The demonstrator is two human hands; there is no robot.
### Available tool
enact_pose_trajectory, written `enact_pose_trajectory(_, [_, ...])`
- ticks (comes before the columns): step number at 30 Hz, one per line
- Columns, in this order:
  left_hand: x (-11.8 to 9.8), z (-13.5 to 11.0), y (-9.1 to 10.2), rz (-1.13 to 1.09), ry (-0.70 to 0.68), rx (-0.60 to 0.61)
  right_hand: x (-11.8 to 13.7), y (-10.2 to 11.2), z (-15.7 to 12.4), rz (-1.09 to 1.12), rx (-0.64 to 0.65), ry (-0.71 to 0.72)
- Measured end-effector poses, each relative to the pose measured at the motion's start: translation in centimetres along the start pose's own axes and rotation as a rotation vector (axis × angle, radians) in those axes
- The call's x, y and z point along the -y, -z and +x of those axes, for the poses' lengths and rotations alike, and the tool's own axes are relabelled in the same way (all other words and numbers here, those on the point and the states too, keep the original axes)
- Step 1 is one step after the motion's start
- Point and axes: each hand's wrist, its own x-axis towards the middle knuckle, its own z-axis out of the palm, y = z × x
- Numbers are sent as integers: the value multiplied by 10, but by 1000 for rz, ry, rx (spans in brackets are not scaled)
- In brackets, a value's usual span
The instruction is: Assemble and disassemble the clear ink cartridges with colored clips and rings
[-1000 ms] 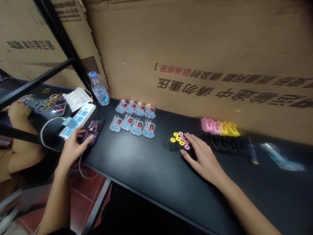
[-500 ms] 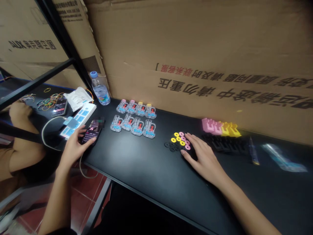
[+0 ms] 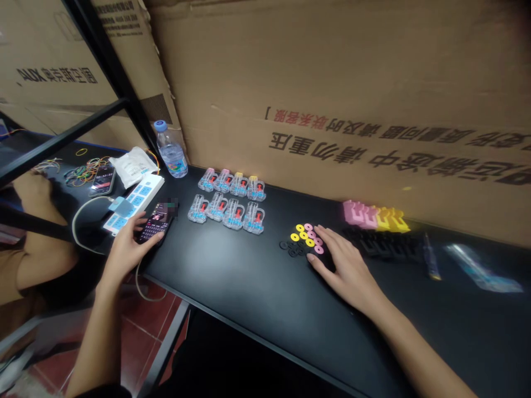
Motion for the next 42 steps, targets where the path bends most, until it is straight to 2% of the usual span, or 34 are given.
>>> enact_pose_trajectory(9, [-4, 2, 1, 10, 20, -15, 0, 0, 0, -4, 7, -2])
enact_pose_trajectory(15, [-12, 10, 3, 2, 59, -200, 1, 1, 0, -8, -1, 8])
enact_pose_trajectory(18, [-11, 14, 1, 33, 63, -247, 1, 1, 1, -9, -1, 4])
enact_pose_trajectory(25, [-1, 18, -1, 9, 47, -225, 0, 0, 0, -6, 0, 6])
enact_pose_trajectory(34, [-15, 14, 5, -7, 95, -242, 0, 0, 1, -1, 5, -1])
enact_pose_trajectory(42, [-11, 10, 7, -32, 93, -186, 1, 2, 1, -8, 18, -7])
